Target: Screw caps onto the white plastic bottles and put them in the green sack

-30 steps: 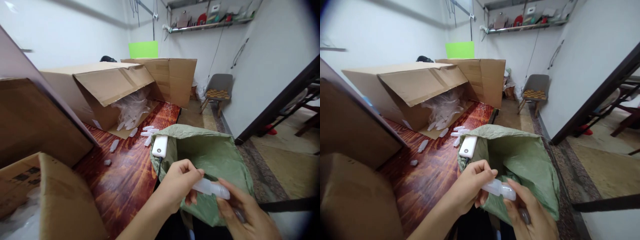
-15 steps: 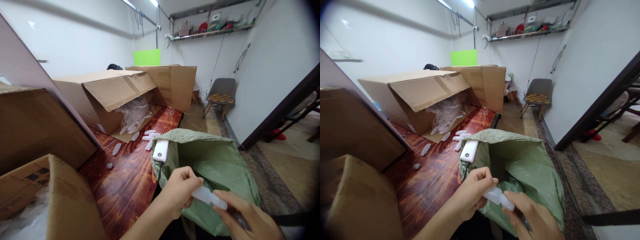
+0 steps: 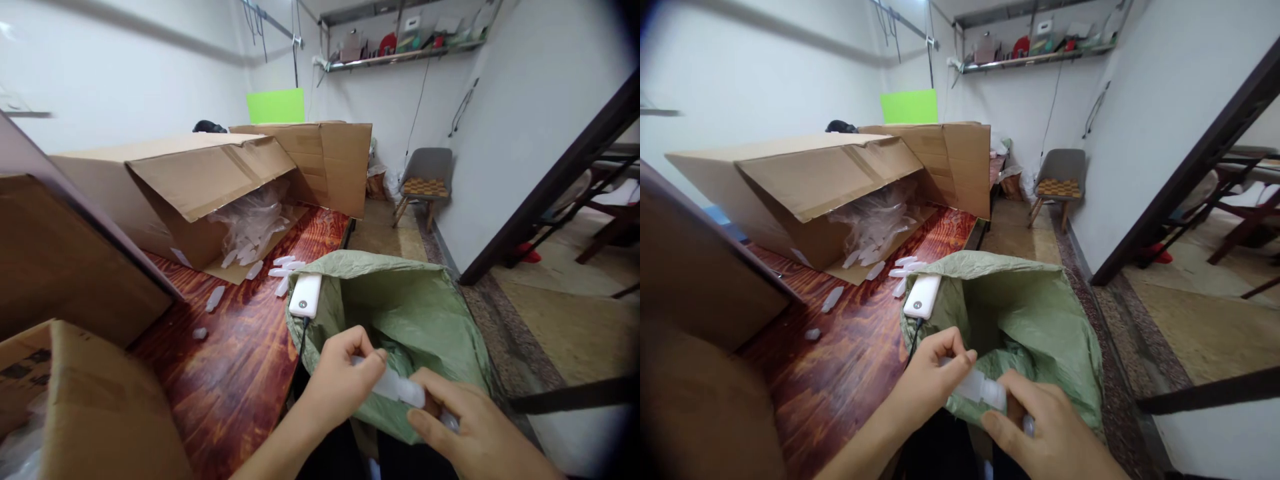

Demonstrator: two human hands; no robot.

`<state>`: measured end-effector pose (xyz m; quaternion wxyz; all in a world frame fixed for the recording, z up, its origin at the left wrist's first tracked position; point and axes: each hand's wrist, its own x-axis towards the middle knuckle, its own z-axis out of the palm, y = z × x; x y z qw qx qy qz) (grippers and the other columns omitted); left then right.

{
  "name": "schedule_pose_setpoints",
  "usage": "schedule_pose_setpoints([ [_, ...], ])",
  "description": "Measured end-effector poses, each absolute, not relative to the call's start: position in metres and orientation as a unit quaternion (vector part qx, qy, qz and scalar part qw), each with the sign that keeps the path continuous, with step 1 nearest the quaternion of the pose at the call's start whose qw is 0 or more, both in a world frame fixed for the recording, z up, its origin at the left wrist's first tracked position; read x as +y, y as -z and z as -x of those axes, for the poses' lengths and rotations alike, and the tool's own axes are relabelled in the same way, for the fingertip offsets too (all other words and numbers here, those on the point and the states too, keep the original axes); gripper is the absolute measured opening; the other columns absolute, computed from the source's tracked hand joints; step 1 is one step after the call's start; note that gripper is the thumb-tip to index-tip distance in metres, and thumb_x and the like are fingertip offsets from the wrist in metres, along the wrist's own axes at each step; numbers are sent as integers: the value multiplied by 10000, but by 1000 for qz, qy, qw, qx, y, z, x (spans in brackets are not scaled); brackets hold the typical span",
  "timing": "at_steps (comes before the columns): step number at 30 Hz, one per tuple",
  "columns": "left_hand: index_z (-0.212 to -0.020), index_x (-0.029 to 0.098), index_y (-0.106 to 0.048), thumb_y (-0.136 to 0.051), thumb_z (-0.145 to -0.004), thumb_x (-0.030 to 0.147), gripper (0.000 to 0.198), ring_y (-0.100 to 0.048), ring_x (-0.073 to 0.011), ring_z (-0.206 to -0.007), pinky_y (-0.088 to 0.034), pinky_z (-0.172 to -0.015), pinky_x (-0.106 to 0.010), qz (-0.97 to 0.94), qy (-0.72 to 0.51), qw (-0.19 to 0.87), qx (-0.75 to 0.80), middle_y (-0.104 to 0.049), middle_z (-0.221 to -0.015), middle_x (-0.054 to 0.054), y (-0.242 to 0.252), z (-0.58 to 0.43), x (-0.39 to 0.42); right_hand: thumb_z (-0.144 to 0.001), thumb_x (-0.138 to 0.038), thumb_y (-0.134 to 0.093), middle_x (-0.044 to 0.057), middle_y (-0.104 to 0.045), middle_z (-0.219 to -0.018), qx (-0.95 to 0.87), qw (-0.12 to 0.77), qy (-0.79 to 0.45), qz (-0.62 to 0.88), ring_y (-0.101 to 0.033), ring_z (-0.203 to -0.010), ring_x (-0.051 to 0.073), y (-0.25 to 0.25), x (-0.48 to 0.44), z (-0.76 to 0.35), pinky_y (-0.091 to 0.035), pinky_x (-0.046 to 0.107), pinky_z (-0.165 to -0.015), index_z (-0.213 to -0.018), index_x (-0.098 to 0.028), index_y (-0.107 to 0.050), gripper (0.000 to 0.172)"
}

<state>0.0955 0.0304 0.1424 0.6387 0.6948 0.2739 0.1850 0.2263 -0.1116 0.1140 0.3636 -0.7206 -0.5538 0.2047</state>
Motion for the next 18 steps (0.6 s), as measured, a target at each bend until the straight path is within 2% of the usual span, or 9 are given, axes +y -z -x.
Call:
schedule_pose_setpoints([
  [2, -611, 176, -412, -557, -780, 348, 282, -341, -85, -554, -263, -514, -211, -695, -179, 644, 265, -395, -574, 45, -143, -95, 31, -905, -641, -440, -24, -516, -558, -541, 355, -272, 712, -478, -523, 121, -115, -114, -226, -317, 220, -484, -646, -216, -557, 511],
  [4, -608, 177, -407, -554, -780, 356, 288, -333, -85, -549, -256, -509, -211, -697, -172, 647, 258, -389, -572, 47, -144, -95, 31, -928, -692, -289, -28, -435, -495, -522, 356, -364, 684, -394, -463, 111, -116, -116, -225, -255, 233, -454, -653, -213, -592, 631],
  [6, -602, 175, -407, -552, -777, 354, 289, -340, -86, -554, -260, -513, -212, -704, -174, 638, 259, -394, -574, 44, -143, -95, 32, -926, -725, -172, -29, -393, -463, -513, 365, -390, 672, -355, -425, 108, -117, -119, -225, -218, 242, -428, -654, -207, -615, 733],
  [8, -598, 174, -411, -554, -773, 343, 283, -356, -90, -563, -269, -519, -212, -711, -177, 624, 270, -406, -578, 41, -141, -95, 33, -910, -738, -265, -31, -462, -497, -529, 397, -277, 697, -427, -426, 112, -116, -123, -226, -270, 231, -418, -783, -218, -659, 665],
  [10, -593, 174, -408, -560, -771, 333, 283, -354, -88, -560, -265, -515, -212, -713, -177, 620, 274, -402, -574, 43, -139, -95, 35, -870, -700, -477, -41, -565, -578, -591, 417, -86, 686, -525, -458, 126, -111, -126, -229, -372, 223, -448, -1129, -266, -630, 528],
  [12, -583, 176, -393, -565, -767, 326, 293, -327, -82, -548, -247, -503, -210, -706, -171, 635, 264, -377, -561, 51, -138, -94, 36, -827, -619, -628, -55, -616, -627, -672, 386, 47, 630, -569, -470, 139, -105, -128, -235, -439, 230, -484, -1395, -315, -434, 673],
  [13, -576, 178, -378, -566, -762, 322, 301, -310, -79, -540, -235, -495, -209, -697, -168, 647, 258, -359, -551, 55, -139, -94, 37, -836, -575, -648, -48, -645, -663, -706, 355, 69, 609, -598, -500, 146, -101, -129, -238, -458, 234, -498, -1425, -319, -398, 689],
  [16, -562, 184, -348, -558, -747, 307, 306, -276, -72, -519, -212, -476, -206, -674, -160, 673, 258, -324, -531, 62, -140, -93, 36, -927, -514, -551, -26, -694, -722, -707, 292, 31, 643, -650, -552, 140, -94, -129, -243, -468, 216, -476, -1297, -276, -536, 440],
  [18, -559, 183, -354, -553, -739, 294, 291, -273, -70, -513, -209, -468, -204, -678, -153, 671, 260, -321, -525, 63, -142, -93, 35, -950, -552, -478, -32, -680, -685, -688, 298, 24, 662, -640, -522, 134, -95, -132, -241, -470, 214, -463, -1329, -248, -502, 486],
])
